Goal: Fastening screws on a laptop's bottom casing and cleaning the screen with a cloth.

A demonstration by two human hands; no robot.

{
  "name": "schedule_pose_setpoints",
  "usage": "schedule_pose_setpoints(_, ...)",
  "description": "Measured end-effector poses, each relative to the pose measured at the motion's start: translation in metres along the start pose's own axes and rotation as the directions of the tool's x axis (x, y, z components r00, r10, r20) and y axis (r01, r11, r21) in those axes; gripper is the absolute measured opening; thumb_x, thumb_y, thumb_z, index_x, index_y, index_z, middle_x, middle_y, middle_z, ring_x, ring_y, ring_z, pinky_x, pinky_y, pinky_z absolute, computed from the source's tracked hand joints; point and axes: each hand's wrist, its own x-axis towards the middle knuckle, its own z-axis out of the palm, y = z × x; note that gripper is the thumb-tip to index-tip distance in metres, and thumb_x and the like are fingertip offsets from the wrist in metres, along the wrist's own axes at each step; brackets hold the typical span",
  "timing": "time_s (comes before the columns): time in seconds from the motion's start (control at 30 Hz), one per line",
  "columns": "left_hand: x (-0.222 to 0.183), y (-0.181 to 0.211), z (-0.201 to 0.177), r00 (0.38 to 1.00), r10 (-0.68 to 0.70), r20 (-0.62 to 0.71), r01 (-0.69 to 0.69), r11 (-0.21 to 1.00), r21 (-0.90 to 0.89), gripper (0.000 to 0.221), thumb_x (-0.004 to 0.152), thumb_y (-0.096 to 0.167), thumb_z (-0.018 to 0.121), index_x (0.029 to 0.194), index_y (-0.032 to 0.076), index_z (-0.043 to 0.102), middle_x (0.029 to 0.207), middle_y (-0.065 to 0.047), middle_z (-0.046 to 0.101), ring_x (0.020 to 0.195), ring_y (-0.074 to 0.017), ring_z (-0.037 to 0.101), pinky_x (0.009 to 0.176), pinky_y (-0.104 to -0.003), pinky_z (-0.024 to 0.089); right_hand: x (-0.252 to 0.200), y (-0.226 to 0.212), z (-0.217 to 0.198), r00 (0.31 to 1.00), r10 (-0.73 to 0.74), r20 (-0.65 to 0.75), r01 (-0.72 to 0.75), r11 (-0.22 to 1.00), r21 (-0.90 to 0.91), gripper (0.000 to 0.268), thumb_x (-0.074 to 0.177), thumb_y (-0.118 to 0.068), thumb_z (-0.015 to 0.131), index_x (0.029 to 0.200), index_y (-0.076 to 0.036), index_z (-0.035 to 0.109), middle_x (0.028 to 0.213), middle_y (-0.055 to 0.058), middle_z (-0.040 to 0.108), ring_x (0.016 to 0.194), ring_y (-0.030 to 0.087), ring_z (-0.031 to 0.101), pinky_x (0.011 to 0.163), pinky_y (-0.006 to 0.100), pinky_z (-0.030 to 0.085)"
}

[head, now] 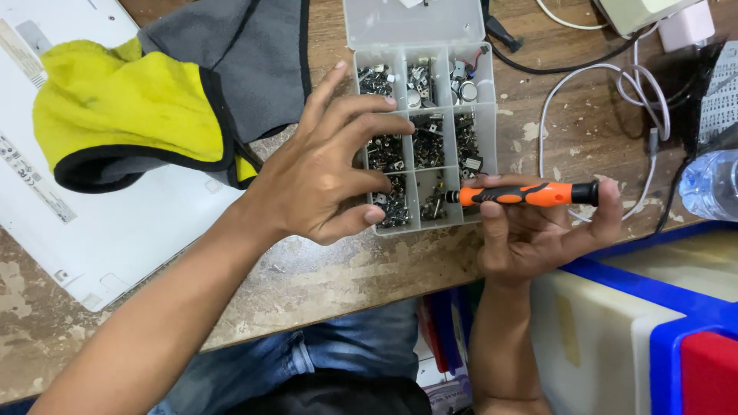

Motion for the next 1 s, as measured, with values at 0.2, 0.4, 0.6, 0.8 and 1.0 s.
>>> schedule_pose_setpoints(0.2,0.002,0.006,0.004,0.994,-0.042,0.098,0.047,0.998,-0.05,0.073,0.103,0.057,0.028,0.074,0.011,0.075,0.138,-0.02,0.056,0.137,-0.043,0.044,0.117,-0.08,0.008,0.0,-0.001,0.003,0.999,0.009,-0.032,-0.009,1.0,0.001,0.076,0.107,0.002,0.063,0.158,-0.028,0.016,0.1,0.041,0.061,0.081,0.044,0.068,0.082,0.057,0.066)
schedule_pose_setpoints(0.4,-0.001,0.003,0.008,0.99,0.0,0.143,-0.001,1.0,0.006,0.075,0.105,0.059,0.028,0.074,0.012,0.076,0.14,-0.018,0.055,0.139,-0.0418,0.045,0.119,-0.077,0.006,0.008,-0.013,0.012,0.997,-0.073,0.006,0.073,0.997,0.03,0.075,0.103,0.006,0.058,0.155,-0.033,0.019,0.089,0.042,0.056,0.073,0.047,0.063,0.075,0.061,0.063)
schedule_pose_setpoints(0.6,-0.003,0.0,0.009,0.999,-0.053,-0.005,0.053,0.996,-0.075,0.074,0.107,0.051,0.022,0.069,0.007,0.067,0.127,-0.021,0.061,0.129,-0.0423,0.052,0.117,-0.076,0.014,0.021,-0.009,0.015,0.94,-0.289,0.18,0.273,0.956,0.109,0.08,0.093,0.01,0.062,0.153,-0.028,0.026,0.091,0.039,0.057,0.071,0.045,0.067,0.068,0.054,0.064)
schedule_pose_setpoints(0.8,-0.003,0.002,0.004,0.986,-0.073,-0.152,0.058,0.993,-0.1,0.065,0.11,0.039,0.023,0.076,0.002,0.064,0.115,-0.018,0.063,0.114,-0.0403,0.059,0.114,-0.071,0.026,0.026,-0.007,0.014,0.873,-0.28,0.4,0.268,0.959,0.087,0.075,0.096,0.012,0.07,0.15,-0.02,0.028,0.101,0.034,0.061,0.091,0.04,0.072,0.078,0.042,0.064)
schedule_pose_setpoints(1.0,-0.002,0.003,0.005,0.974,-0.082,-0.212,0.055,0.99,-0.134,0.05,0.109,0.027,0.033,0.077,0.001,0.061,0.11,-0.017,0.064,0.108,-0.0375,0.061,0.114,-0.069,0.029,0.03,-0.008,0.01,0.811,-0.275,0.515,0.294,0.955,0.047,0.074,0.101,0.009,0.071,0.155,-0.019,0.029,0.11,0.031,0.066,0.098,0.036,0.074,0.083,0.039,0.064)
